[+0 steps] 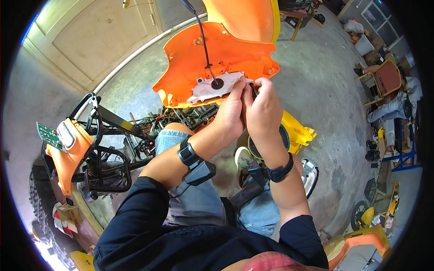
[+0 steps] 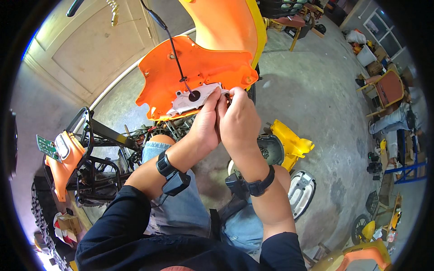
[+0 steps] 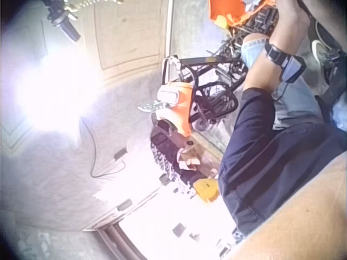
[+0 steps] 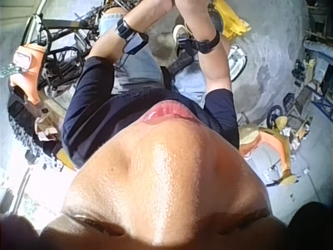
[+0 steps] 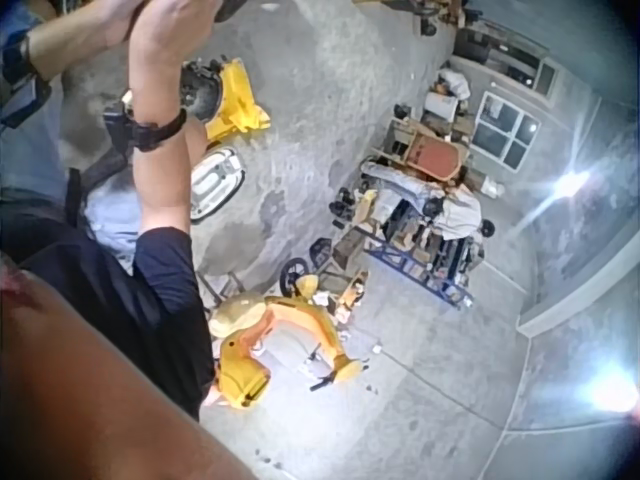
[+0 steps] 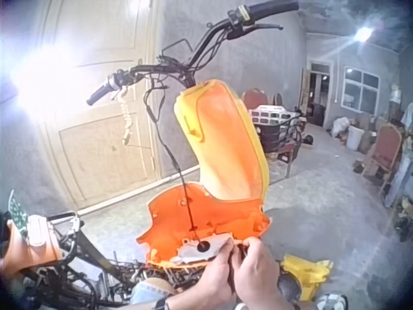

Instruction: Repairing and reassembling panels and internal components of an electric scooter.

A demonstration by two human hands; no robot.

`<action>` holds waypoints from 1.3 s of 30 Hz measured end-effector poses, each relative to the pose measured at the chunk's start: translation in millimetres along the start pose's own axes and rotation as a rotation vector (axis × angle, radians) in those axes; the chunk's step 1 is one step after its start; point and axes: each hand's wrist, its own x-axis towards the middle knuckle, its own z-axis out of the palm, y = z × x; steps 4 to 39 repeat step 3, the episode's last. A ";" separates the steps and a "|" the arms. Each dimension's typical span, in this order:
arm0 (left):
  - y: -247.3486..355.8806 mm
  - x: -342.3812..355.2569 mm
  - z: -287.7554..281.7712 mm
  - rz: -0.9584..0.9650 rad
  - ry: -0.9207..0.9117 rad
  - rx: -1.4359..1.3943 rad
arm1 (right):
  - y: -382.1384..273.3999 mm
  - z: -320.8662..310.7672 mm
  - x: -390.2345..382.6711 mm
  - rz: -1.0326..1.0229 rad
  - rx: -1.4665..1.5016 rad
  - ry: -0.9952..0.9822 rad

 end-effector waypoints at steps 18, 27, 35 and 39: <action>-2.3 3.6 -3.1 0.008 -0.011 0.007 | 1.7 -0.2 -0.8 -0.008 0.016 0.010; -2.3 3.6 -3.1 0.008 -0.011 0.007 | 1.7 -0.2 -0.8 -0.008 0.016 0.010; -2.3 3.6 -3.1 0.008 -0.011 0.007 | 1.7 -0.2 -0.8 -0.008 0.016 0.010; -2.3 3.6 -3.1 0.008 -0.011 0.007 | 1.7 -0.2 -0.8 -0.008 0.016 0.010</action>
